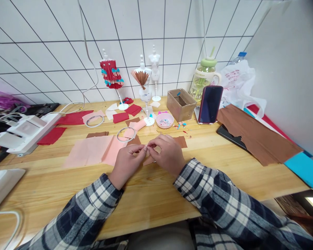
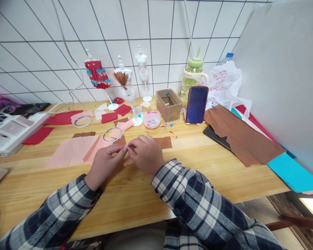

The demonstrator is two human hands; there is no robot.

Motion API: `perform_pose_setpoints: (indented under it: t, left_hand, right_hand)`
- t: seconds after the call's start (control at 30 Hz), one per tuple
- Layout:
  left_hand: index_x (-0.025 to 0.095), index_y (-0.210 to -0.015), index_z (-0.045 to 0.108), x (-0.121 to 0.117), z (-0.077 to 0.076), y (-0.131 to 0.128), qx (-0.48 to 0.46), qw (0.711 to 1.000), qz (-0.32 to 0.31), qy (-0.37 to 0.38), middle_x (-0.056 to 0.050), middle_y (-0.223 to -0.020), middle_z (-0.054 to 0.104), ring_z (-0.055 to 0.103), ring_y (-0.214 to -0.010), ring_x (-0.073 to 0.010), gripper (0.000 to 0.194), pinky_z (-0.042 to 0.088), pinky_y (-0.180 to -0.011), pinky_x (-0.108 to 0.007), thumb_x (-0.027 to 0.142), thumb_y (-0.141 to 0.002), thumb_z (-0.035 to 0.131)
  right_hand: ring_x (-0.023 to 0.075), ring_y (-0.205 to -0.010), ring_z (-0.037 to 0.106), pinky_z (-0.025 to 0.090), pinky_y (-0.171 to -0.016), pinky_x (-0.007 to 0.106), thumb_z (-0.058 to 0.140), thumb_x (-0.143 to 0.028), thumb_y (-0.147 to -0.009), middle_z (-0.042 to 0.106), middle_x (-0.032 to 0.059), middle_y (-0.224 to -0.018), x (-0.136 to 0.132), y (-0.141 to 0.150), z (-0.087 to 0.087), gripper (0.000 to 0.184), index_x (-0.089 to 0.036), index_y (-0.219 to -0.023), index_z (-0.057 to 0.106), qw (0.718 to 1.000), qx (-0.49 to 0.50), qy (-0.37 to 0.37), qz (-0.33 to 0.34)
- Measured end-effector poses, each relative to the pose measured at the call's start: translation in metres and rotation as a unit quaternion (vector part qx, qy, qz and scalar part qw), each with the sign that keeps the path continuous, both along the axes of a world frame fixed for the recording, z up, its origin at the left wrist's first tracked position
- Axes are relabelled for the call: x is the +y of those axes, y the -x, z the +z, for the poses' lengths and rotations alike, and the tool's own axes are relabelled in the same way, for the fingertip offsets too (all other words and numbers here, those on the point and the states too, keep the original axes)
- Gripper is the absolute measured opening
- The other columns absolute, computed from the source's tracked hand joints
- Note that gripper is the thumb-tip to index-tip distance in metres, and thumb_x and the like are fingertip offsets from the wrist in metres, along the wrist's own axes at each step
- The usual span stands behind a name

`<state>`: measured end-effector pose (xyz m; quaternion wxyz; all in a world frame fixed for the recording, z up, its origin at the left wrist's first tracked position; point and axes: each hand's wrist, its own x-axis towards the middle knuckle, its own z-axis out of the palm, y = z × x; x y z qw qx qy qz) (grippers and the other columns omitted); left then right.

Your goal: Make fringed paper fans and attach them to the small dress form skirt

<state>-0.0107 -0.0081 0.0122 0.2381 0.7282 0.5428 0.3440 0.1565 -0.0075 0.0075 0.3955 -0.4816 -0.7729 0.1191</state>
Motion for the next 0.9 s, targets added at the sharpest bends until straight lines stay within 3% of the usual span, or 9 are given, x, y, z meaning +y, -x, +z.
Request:
perform_pose_setpoints:
  t: [0.37, 0.7, 0.9]
  left_hand:
    - [0.022, -0.081, 0.077, 0.0006, -0.0032, 0.0011, 0.065, 0.996, -0.022, -0.053, -0.004, -0.082, 0.077, 0.068, -0.076, -0.0191, 0.027, 0.051, -0.072, -0.027, 0.038, -0.084, 0.055]
    - [0.022, -0.076, 0.075, 0.0012, -0.0019, 0.0007, 0.032, 0.999, -0.023, -0.033, -0.003, -0.079, 0.077, 0.069, -0.073, -0.0188, 0.024, 0.052, -0.071, -0.026, 0.037, -0.082, 0.057]
    - [0.021, -0.074, 0.075, 0.0011, -0.0001, 0.0004, 0.013, 1.000, -0.020, -0.018, -0.003, -0.075, 0.076, 0.068, -0.070, -0.0186, 0.023, 0.051, -0.068, -0.027, 0.035, -0.080, 0.058]
  right_hand:
    - [0.0177, -0.080, 0.057, 0.042, -0.072, 0.030, 0.062, -0.023, -0.081, 0.064, 0.0027, -0.080, 0.0015, -0.0006, -0.0007, 0.006, -0.020, -0.077, 0.065, 1.000, -0.013, 0.024, 0.001]
    - [0.0135, -0.070, 0.052, 0.038, -0.062, 0.026, 0.062, -0.016, -0.074, 0.060, -0.0010, -0.072, 0.0046, 0.0007, -0.0004, 0.006, -0.019, -0.071, 0.059, 0.992, 0.073, 0.097, 0.022]
    - [0.0125, -0.068, 0.051, 0.038, -0.061, 0.025, 0.063, -0.016, -0.073, 0.058, -0.0019, -0.071, 0.0038, 0.0022, -0.0022, 0.005, -0.019, -0.071, 0.060, 0.989, 0.101, 0.105, 0.027]
